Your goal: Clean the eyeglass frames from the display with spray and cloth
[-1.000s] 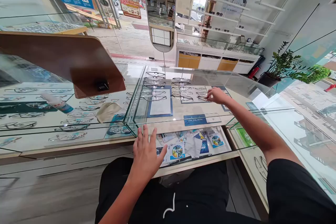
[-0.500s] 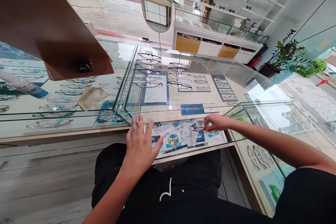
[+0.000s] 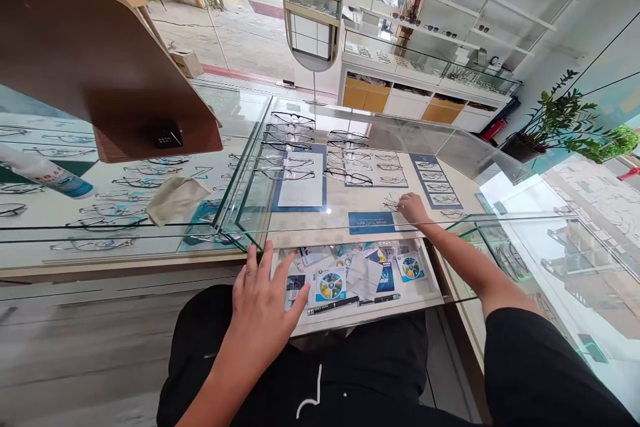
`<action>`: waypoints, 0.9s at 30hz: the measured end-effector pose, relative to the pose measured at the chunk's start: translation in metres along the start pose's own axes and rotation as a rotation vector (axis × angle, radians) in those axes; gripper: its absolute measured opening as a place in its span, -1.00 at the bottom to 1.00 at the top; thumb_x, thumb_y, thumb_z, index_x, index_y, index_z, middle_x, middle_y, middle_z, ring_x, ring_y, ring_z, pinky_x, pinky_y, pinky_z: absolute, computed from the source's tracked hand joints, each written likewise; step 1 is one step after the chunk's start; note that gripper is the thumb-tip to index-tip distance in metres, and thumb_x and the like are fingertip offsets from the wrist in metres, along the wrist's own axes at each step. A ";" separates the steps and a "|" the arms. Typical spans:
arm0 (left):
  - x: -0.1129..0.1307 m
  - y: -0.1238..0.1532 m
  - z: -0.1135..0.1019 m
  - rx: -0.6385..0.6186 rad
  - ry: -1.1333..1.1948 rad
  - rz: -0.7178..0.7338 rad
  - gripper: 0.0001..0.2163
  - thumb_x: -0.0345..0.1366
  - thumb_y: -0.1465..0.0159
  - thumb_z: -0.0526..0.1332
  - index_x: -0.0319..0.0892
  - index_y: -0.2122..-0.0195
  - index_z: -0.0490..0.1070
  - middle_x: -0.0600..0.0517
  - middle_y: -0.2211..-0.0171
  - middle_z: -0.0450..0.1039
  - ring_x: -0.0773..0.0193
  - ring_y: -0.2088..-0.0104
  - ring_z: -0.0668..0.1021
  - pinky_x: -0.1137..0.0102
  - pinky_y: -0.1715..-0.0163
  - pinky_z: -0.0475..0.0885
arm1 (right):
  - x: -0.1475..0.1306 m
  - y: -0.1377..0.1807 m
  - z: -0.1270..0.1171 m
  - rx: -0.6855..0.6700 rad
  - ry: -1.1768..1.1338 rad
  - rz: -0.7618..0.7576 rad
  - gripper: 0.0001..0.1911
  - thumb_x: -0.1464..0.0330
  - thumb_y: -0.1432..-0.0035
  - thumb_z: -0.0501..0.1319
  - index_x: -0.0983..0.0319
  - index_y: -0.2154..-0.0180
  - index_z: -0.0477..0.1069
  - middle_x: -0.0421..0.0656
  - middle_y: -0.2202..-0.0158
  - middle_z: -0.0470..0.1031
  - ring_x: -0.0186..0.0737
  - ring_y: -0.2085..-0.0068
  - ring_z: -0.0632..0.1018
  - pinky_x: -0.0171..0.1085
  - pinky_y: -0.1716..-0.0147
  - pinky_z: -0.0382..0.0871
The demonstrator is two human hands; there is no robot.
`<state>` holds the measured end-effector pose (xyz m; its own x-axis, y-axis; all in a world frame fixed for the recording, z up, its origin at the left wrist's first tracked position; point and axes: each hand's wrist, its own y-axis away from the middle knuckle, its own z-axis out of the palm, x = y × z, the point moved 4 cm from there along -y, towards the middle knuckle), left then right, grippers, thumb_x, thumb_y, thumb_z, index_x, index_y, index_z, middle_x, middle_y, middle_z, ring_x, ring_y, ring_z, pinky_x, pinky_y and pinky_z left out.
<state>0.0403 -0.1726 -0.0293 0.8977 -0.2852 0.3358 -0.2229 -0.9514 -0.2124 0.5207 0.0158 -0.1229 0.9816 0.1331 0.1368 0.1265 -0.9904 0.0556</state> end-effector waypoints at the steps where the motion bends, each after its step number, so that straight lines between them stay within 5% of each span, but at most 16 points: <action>1: -0.001 0.000 0.000 -0.003 -0.003 0.000 -0.46 -0.04 -0.50 0.15 -0.24 -0.37 0.48 -0.34 -0.61 0.02 -0.39 -0.64 -0.02 -0.24 -0.49 0.17 | 0.004 -0.006 0.007 0.014 0.006 -0.004 -0.77 0.29 -0.49 0.29 0.26 -0.02 0.65 0.05 -0.16 0.64 0.09 -0.24 0.57 0.09 -0.27 0.45; 5: -0.003 -0.003 0.002 -0.015 -0.035 -0.006 -0.45 -0.03 -0.49 0.12 -0.26 -0.35 0.51 -0.35 -0.59 0.09 -0.41 -0.62 0.05 -0.25 -0.45 0.22 | 0.016 -0.030 0.028 0.055 0.017 -0.041 -0.63 0.17 -0.46 0.36 0.22 -0.16 0.54 0.00 -0.25 0.56 0.03 -0.21 0.61 0.15 -0.24 0.54; 9: -0.005 -0.006 0.004 -0.030 -0.067 -0.010 -0.44 0.01 -0.50 0.09 -0.24 -0.35 0.51 -0.35 -0.57 0.14 -0.40 -0.61 0.07 -0.25 -0.43 0.26 | 0.031 -0.050 0.040 0.074 0.006 -0.088 -0.81 0.37 -0.47 0.28 0.26 0.02 0.67 0.04 -0.13 0.68 0.10 -0.32 0.53 0.10 -0.33 0.40; 13: -0.012 -0.005 0.008 -0.065 -0.071 -0.027 -0.43 0.04 -0.49 0.12 -0.20 -0.37 0.49 -0.32 -0.58 0.12 -0.36 -0.62 0.05 -0.24 -0.44 0.24 | 0.045 -0.064 0.046 0.089 -0.005 -0.116 -0.68 0.51 -0.40 0.19 0.25 0.03 0.73 0.05 -0.12 0.73 0.18 -0.40 0.45 0.08 -0.38 0.28; 21: -0.015 -0.007 0.010 -0.080 -0.065 -0.069 -0.44 0.07 -0.48 0.12 -0.15 -0.35 0.50 -0.27 -0.59 0.13 -0.31 -0.63 0.05 -0.21 -0.45 0.23 | 0.056 -0.066 0.054 0.093 0.012 -0.116 -0.59 0.51 -0.36 0.18 0.18 -0.07 0.73 -0.03 -0.34 0.61 0.22 -0.44 0.40 0.15 -0.38 0.29; 27: -0.010 -0.009 0.008 -0.081 -0.073 -0.071 -0.44 0.05 -0.49 0.10 -0.19 -0.33 0.51 -0.31 -0.57 0.15 -0.34 -0.62 0.07 -0.23 -0.45 0.23 | 0.055 -0.060 0.052 0.081 0.043 -0.084 -0.65 0.45 -0.32 0.23 0.23 -0.03 0.73 0.08 -0.48 0.43 0.29 -0.47 0.35 0.22 -0.41 0.24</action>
<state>0.0360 -0.1600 -0.0377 0.9370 -0.2101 0.2792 -0.1849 -0.9761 -0.1141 0.5745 0.0806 -0.1700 0.9602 0.2160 0.1772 0.2214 -0.9751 -0.0110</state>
